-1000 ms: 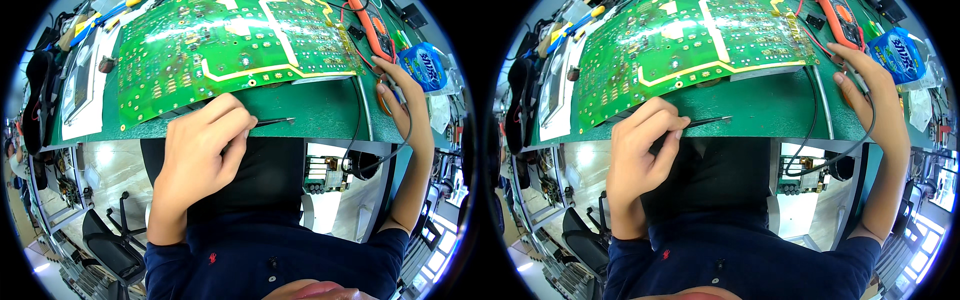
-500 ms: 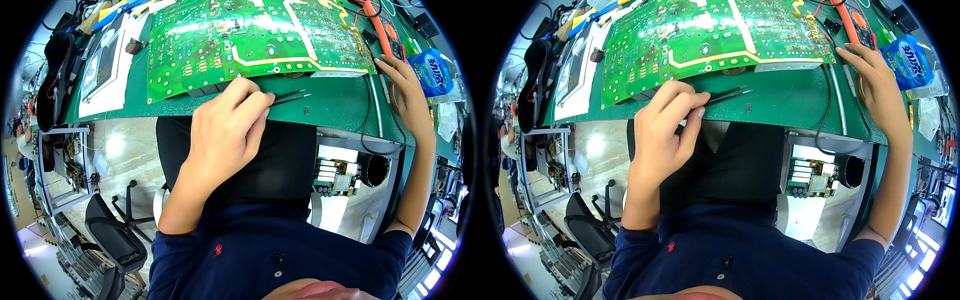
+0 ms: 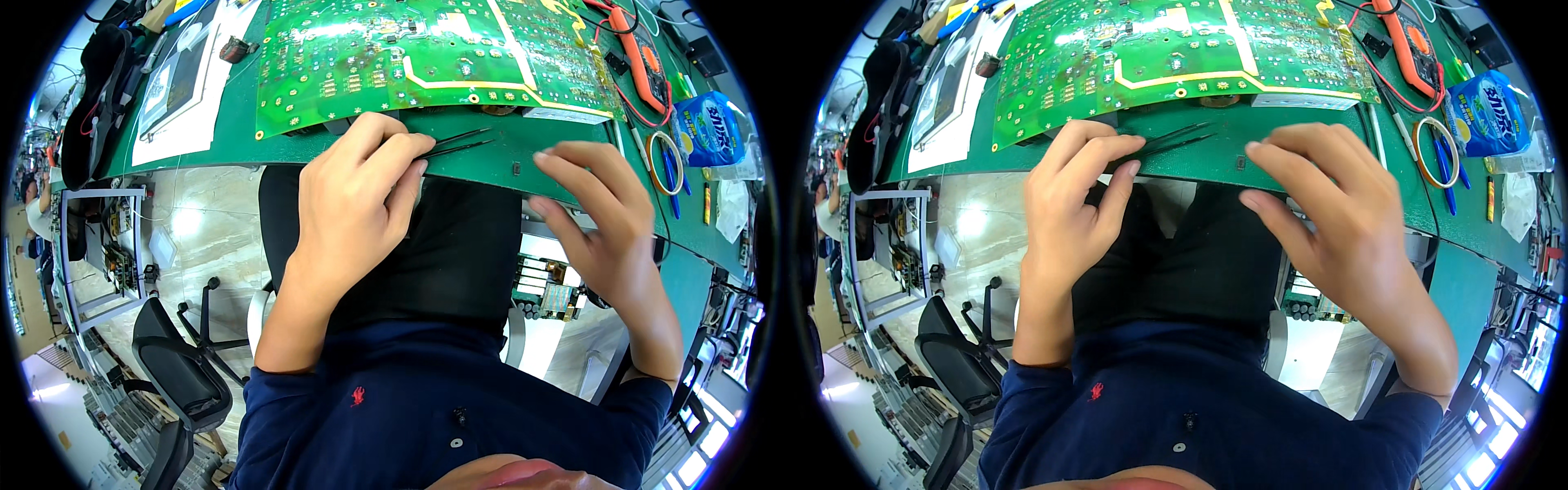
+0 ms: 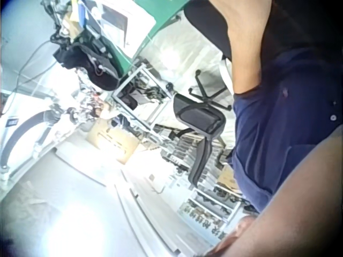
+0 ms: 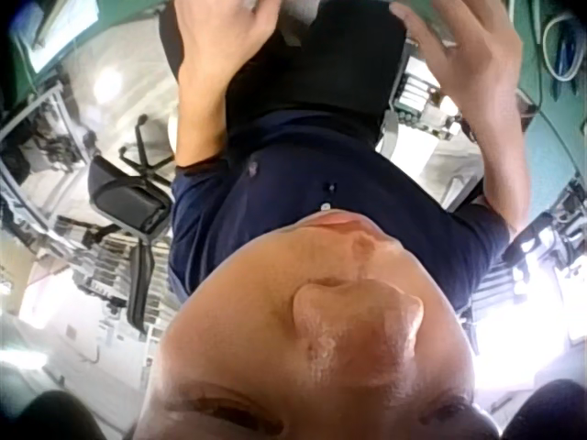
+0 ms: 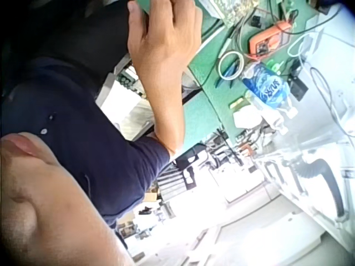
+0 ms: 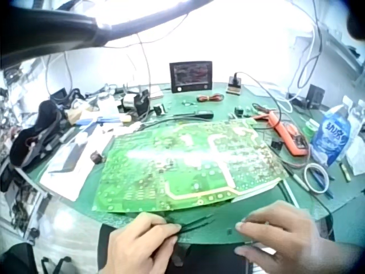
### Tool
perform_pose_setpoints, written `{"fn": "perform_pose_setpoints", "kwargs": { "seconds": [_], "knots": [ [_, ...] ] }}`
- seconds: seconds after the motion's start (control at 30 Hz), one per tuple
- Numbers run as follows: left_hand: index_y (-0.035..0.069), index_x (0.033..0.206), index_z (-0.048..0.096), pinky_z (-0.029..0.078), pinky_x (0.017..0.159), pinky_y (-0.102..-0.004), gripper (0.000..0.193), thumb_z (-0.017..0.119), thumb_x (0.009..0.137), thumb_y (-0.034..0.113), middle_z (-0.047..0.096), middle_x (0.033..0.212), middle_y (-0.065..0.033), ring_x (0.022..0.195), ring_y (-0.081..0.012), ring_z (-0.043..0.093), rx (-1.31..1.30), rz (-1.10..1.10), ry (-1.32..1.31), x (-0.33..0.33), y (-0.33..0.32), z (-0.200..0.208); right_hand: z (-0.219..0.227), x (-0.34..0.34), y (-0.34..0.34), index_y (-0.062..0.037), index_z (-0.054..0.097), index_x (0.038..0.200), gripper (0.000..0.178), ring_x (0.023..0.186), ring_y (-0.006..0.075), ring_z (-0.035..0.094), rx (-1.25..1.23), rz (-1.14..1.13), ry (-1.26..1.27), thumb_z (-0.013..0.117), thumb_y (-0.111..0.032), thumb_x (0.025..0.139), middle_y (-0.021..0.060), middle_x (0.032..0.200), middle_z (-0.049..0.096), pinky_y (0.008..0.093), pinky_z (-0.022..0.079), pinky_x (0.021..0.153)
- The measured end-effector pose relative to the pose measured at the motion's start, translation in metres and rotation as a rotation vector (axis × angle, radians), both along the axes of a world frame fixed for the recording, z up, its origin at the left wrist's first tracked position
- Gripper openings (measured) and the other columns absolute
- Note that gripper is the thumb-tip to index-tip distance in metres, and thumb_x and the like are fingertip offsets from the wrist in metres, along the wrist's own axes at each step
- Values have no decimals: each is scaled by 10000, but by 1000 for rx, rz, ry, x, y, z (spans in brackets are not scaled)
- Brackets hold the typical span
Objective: The person uses tweezers to position a component on a large green circuit board and then applies a soldering iron to secure it. They then use a brush to clean the soldered area and continue working on other parts of the board.
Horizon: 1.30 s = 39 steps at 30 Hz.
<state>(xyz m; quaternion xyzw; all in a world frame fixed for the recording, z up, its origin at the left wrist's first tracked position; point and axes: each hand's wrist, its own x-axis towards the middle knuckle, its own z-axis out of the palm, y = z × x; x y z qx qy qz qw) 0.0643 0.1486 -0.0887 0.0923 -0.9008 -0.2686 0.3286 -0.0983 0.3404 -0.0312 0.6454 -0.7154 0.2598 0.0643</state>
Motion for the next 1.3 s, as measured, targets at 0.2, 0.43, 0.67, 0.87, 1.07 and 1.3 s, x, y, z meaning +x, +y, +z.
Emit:
{"fn": "perform_pose_setpoints", "kwargs": {
  "seconds": [0.2, 0.43, 0.67, 0.87, 1.07, 1.3],
  "knots": [
    [46, 964, 695, 511, 653, -335, 203, 711, 773, -20, 629, 902, -97, 780, -280, 652, 40, -3, -21, 1, 0, 4, -15, -3, -16, -16, 657, 949, 195, 838, 317, 611, 114, -102, -56, 753, -59, 785, 107, 905, 601, 395, 501, 725],
    [53, 943, 685, 498, 615, -340, 181, 710, 774, -6, 618, 887, -75, 722, -266, 638, 49, -14, 22, 6, -5, 3, -1, -7, -8, -19, 650, 917, 132, 850, 317, 610, 186, -199, 65, 696, -5, 794, 108, 908, 606, 400, 495, 730],
    [57, 948, 678, 501, 614, -359, 188, 714, 774, -5, 614, 887, -70, 710, -266, 635, 55, -29, 23, 4, -6, 3, 0, -14, 14, -8, 651, 957, 161, 848, 328, 614, 180, -267, 120, 679, 12, 799, 122, 921, 622, 395, 492, 739],
    [48, 948, 689, 494, 598, -328, 201, 703, 763, -28, 611, 871, -66, 695, -242, 630, 61, -13, 37, 4, -6, -2, 25, -29, 20, -6, 663, 940, 112, 761, 234, 602, 122, -363, -14, 685, -17, 830, 96, 912, 649, 333, 471, 691],
    [46, 947, 687, 494, 603, -336, 211, 706, 753, -34, 610, 869, -68, 709, -250, 630, 36, -27, 54, 2, -4, -1, 51, -70, -9, -16, 696, 946, 106, 735, 110, 547, 47, -322, -103, 684, -92, 874, 40, 858, 643, 268, 433, 640],
    [46, 943, 683, 488, 600, -343, 202, 708, 758, -32, 607, 878, -72, 697, -256, 628, 67, -36, 62, 3, -4, -1, 38, -83, -104, -29, 712, 958, 155, 732, 157, 564, 86, -88, -60, 679, -161, 883, 52, 839, 651, 299, 472, 675]
  ]
}}
